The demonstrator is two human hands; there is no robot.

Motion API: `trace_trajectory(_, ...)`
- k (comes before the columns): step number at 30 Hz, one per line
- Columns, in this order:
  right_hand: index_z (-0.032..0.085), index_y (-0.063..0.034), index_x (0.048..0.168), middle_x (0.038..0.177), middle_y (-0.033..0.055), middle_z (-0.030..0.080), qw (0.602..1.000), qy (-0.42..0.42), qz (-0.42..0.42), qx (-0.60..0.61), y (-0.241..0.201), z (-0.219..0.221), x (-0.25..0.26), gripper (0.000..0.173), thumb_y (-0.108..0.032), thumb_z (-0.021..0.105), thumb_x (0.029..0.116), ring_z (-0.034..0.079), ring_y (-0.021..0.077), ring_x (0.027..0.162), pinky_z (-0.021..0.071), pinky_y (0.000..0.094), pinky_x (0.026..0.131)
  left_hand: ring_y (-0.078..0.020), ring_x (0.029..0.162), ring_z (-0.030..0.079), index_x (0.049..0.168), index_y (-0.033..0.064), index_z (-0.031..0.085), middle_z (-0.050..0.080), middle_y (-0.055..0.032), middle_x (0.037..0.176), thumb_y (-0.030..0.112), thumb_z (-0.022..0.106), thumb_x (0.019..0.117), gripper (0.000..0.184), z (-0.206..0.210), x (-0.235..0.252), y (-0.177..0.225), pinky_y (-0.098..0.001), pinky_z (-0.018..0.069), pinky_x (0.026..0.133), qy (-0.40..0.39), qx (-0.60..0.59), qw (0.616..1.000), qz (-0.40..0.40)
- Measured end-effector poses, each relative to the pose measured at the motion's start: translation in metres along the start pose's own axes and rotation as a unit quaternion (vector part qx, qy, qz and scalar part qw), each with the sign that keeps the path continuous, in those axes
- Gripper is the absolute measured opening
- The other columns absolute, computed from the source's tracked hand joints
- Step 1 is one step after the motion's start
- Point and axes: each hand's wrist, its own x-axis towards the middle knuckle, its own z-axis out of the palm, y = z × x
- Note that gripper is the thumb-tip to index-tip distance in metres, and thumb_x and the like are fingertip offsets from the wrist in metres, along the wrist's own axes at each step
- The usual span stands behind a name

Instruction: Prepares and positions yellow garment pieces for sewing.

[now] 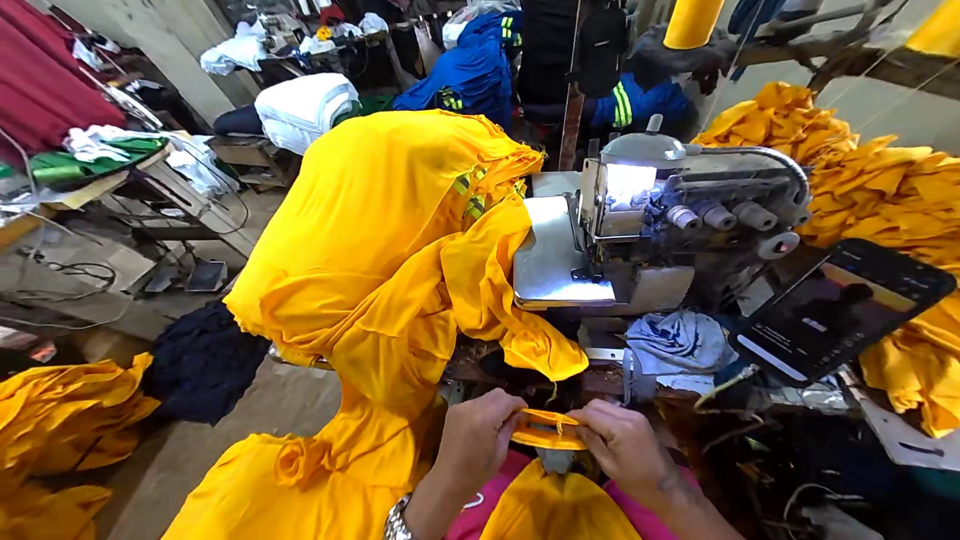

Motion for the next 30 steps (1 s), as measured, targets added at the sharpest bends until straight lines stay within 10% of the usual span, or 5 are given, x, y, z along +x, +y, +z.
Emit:
trace_trajectory(8, 0.076, -0.0081, 0.111, 0.089, 0.0038, 0.076, 0.995, 0.018, 0.093, 0.030, -0.003, 0.014, 0.026, 0.025, -0.025, 0.061, 0.1001, 0.072, 0.0141, 0.073, 0.0630, 0.0351, 0.071, -0.0203, 0.106, 0.068, 0.090, 0.0159, 0.078, 0.065, -0.0039, 0.135, 0.027, 0.066, 0.0968, 0.018, -0.016, 0.045, -0.020, -0.0421, 0.0587, 0.084, 0.005, 0.121, 0.990, 0.074)
trace_trajectory(13, 0.069, -0.0078, 0.120, 0.081, 0.0015, 0.074, 0.990, 0.064, 0.120, -0.030, -0.002, 0.008, 0.036, 0.030, -0.025, 0.065, 0.0956, 0.071, 0.0159, 0.067, 0.0618, 0.0380, 0.065, -0.0148, 0.094, 0.070, 0.091, 0.0114, 0.078, 0.073, -0.0004, 0.106, 0.020, 0.065, 0.0969, 0.017, -0.020, 0.066, -0.030, -0.0365, 0.0597, 0.082, -0.045, 0.082, 0.987, 0.133)
trace_trajectory(19, 0.061, -0.0101, 0.137, 0.080, -0.0006, 0.073, 0.988, 0.076, 0.135, -0.022, -0.002, 0.003, 0.040, 0.043, -0.023, 0.064, 0.0957, 0.070, 0.0139, 0.065, 0.0617, 0.0365, 0.065, -0.0097, 0.091, 0.069, 0.092, 0.0137, 0.078, 0.072, 0.0029, 0.104, 0.027, 0.059, 0.1011, 0.025, -0.022, 0.067, -0.024, -0.0300, 0.0582, 0.079, -0.027, 0.057, 0.990, 0.124)
trace_trajectory(27, 0.079, -0.0133, 0.095, 0.083, -0.0031, 0.076, 0.984, 0.143, 0.102, -0.031, -0.005, -0.004, 0.041, 0.020, -0.027, 0.064, 0.0931, 0.071, 0.0053, 0.073, 0.0612, 0.0266, 0.068, -0.0046, 0.073, 0.065, 0.083, 0.0115, 0.073, 0.071, 0.0023, 0.093, 0.021, 0.067, 0.0953, 0.016, -0.015, 0.062, -0.012, -0.0237, 0.0574, 0.064, 0.075, -0.010, 0.993, 0.093)
trace_trajectory(30, 0.079, -0.0182, 0.091, 0.088, -0.0064, 0.073, 0.980, 0.172, 0.095, -0.036, -0.005, -0.009, 0.039, 0.017, -0.031, 0.069, 0.0903, 0.070, 0.0040, 0.078, 0.0608, 0.0268, 0.069, -0.0090, 0.077, 0.067, 0.100, 0.0095, 0.073, 0.070, -0.0003, 0.091, 0.022, 0.063, 0.0989, 0.017, -0.011, 0.059, -0.002, -0.0273, 0.0592, 0.070, 0.091, 0.029, 0.993, 0.067)
